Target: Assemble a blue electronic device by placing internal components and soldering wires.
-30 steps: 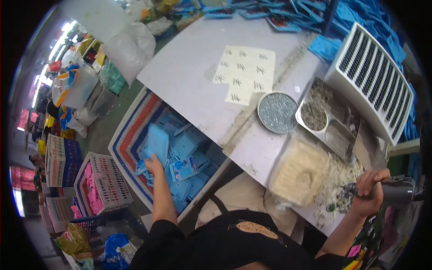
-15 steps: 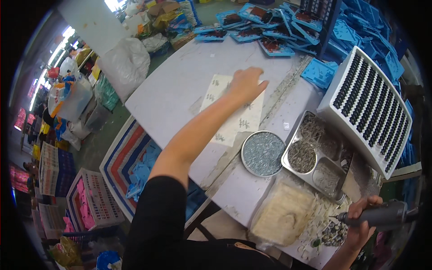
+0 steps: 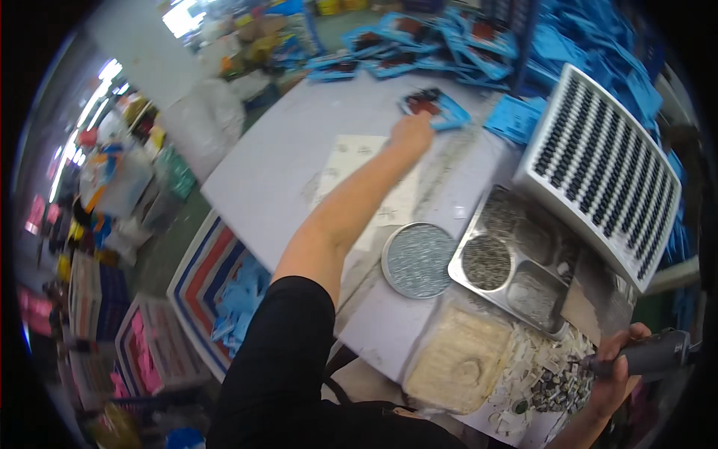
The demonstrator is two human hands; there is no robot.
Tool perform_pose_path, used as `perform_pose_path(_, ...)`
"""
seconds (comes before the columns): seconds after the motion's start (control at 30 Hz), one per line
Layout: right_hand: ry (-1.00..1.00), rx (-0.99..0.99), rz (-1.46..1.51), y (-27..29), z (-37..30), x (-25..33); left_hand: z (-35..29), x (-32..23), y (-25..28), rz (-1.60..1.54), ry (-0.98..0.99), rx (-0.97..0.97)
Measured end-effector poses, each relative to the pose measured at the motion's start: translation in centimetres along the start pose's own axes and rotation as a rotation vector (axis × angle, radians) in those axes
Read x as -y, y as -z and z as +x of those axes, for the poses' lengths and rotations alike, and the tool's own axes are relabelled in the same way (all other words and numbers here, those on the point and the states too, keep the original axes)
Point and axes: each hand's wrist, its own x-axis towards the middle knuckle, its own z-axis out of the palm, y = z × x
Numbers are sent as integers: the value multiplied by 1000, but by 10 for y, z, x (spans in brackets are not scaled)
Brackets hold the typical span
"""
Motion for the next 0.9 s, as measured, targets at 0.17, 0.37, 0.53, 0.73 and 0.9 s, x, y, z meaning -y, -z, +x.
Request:
perform_pose_path(0.17, 188, -494, -539, 77, -5, -102, -101, 19, 53, -529, 24, -167)
perform_pose_path(0.37, -653, 209, 103, -73, -96, -55, -319, -25, 142, -838, -154, -69)
perform_pose_path(0.53, -791, 353, 802, -188, -108, -6, -429, -80, 135, -994, -378, -22)
perform_pose_path(0.73, -679, 274, 406, -119, -106, -43, -447, -86, 103, -956, -485, 66)
perform_pose_path(0.9, -596, 175, 15, -43, -105, -61, -445, -89, 67, -822, -578, 142)
